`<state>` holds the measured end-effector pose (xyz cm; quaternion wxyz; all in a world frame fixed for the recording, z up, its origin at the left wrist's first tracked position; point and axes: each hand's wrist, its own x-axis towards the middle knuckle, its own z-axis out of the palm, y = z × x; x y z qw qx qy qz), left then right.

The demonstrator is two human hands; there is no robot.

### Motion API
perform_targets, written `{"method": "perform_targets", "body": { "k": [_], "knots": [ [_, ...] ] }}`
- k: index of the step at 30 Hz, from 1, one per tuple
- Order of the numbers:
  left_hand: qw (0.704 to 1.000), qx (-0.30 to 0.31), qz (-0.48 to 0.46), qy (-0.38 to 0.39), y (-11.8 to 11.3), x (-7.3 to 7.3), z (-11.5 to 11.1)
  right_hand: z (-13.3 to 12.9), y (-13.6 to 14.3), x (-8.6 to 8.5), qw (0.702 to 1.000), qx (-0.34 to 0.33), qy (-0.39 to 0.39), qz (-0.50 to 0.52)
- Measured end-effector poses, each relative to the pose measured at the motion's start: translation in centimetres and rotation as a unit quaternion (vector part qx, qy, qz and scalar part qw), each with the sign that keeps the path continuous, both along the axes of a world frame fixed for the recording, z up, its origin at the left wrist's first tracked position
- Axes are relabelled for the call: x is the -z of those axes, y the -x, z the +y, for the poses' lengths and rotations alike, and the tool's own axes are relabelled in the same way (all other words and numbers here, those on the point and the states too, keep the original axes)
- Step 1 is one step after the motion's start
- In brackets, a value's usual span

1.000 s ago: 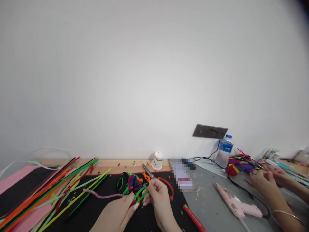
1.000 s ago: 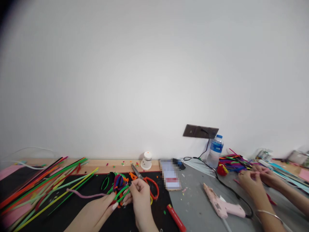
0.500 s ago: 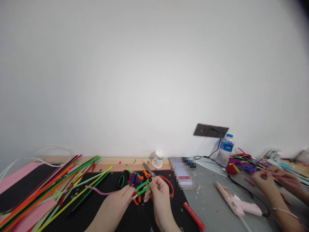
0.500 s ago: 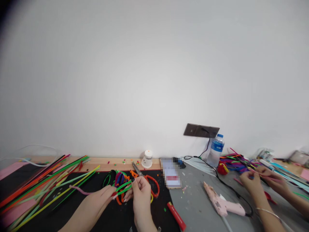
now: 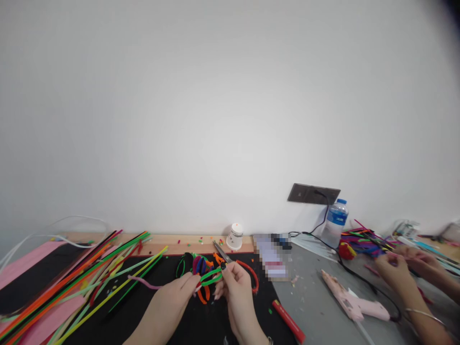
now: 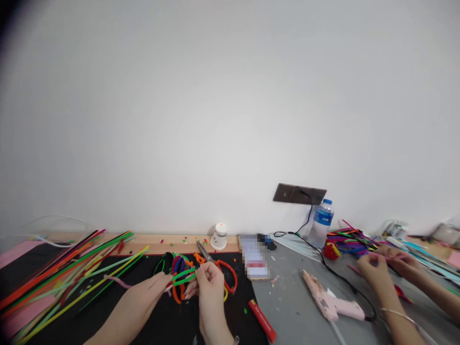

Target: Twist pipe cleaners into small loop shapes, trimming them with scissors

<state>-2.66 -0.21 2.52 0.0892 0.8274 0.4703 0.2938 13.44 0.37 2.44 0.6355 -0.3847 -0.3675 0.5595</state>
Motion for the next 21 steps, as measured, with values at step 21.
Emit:
{"method": "perform_targets", "body": {
  "k": [21],
  "knots": [
    [0.953, 0.002, -0.264, 0.149, -0.66, 0.28, -0.04, -0.03, -0.75, 0.00, 0.981, -0.147, 0.058, 0.113]
  ]
}}
